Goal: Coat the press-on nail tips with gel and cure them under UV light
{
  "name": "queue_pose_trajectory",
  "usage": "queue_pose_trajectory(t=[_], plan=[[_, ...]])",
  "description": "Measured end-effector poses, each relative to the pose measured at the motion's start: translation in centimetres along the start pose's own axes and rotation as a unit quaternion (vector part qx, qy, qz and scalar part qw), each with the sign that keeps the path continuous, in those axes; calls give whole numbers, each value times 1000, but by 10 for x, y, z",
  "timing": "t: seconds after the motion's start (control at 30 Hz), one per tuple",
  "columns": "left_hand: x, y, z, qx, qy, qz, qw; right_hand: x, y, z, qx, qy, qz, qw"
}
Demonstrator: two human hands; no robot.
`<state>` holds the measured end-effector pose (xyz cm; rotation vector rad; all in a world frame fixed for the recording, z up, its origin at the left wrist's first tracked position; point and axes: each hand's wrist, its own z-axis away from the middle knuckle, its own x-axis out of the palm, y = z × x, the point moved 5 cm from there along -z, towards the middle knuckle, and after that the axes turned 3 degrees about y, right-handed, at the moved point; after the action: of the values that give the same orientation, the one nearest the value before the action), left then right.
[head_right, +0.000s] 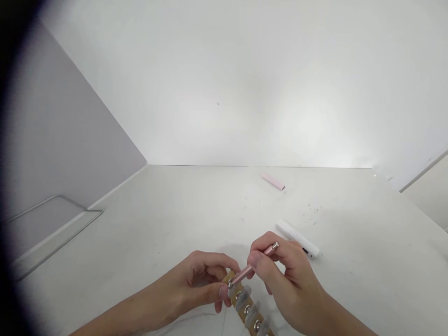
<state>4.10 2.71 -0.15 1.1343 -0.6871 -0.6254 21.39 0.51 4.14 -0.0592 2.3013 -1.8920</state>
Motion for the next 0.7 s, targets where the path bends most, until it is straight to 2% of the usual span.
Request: queue_pose_trajectory(t=[0.33,0.47,0.57,0.7], plan=[[-1,-2,-1,-2,7,2,1000,2,2,1,1,-23,31,999],[-2,-3,0,-2,4,-4,1000,-1,2,0,-5,5,9,1000],[-2,-4,1,-2,1,-4,1000,-6,11,0,28,45,-24,998],[-2,-5,2,-1,-1,1,1000,-8,22,-1,84,49,-89,991]])
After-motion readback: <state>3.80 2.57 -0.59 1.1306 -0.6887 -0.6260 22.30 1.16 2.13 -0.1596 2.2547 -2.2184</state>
